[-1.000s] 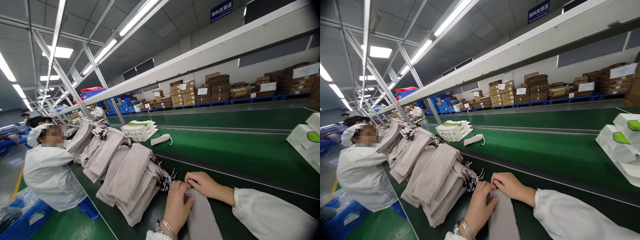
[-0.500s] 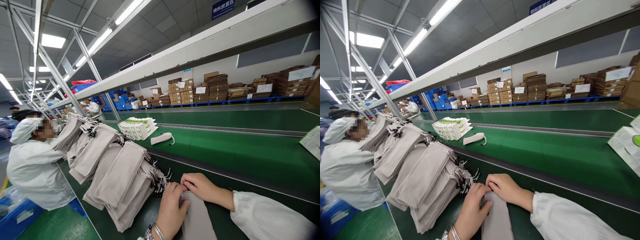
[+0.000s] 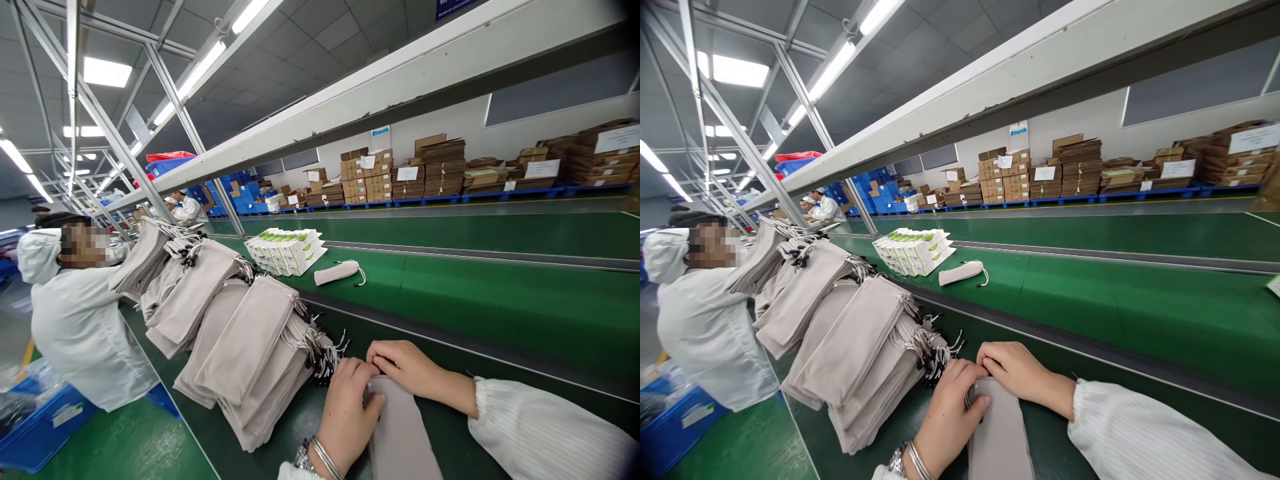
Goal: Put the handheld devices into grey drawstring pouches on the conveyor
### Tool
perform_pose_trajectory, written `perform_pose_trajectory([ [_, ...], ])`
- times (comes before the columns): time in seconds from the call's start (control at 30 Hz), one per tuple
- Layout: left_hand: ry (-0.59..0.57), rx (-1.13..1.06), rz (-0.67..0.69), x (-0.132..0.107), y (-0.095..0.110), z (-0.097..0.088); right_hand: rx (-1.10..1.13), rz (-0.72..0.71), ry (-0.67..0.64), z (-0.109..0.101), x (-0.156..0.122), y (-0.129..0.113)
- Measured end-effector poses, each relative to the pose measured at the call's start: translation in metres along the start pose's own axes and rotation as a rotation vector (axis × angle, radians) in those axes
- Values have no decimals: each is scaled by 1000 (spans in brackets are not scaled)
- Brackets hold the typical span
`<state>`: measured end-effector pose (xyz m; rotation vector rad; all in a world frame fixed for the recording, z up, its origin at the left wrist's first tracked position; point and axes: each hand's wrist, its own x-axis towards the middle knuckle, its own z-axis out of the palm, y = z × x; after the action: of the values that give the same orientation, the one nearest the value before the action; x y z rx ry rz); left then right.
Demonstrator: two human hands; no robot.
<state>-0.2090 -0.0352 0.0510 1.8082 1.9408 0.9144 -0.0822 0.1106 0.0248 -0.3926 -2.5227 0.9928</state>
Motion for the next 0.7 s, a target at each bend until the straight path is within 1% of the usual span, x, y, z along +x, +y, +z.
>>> perform_pose_trajectory([
  [0.7, -10, 8, -6, -1, 0, 0, 9, -4, 0, 0, 0, 1],
])
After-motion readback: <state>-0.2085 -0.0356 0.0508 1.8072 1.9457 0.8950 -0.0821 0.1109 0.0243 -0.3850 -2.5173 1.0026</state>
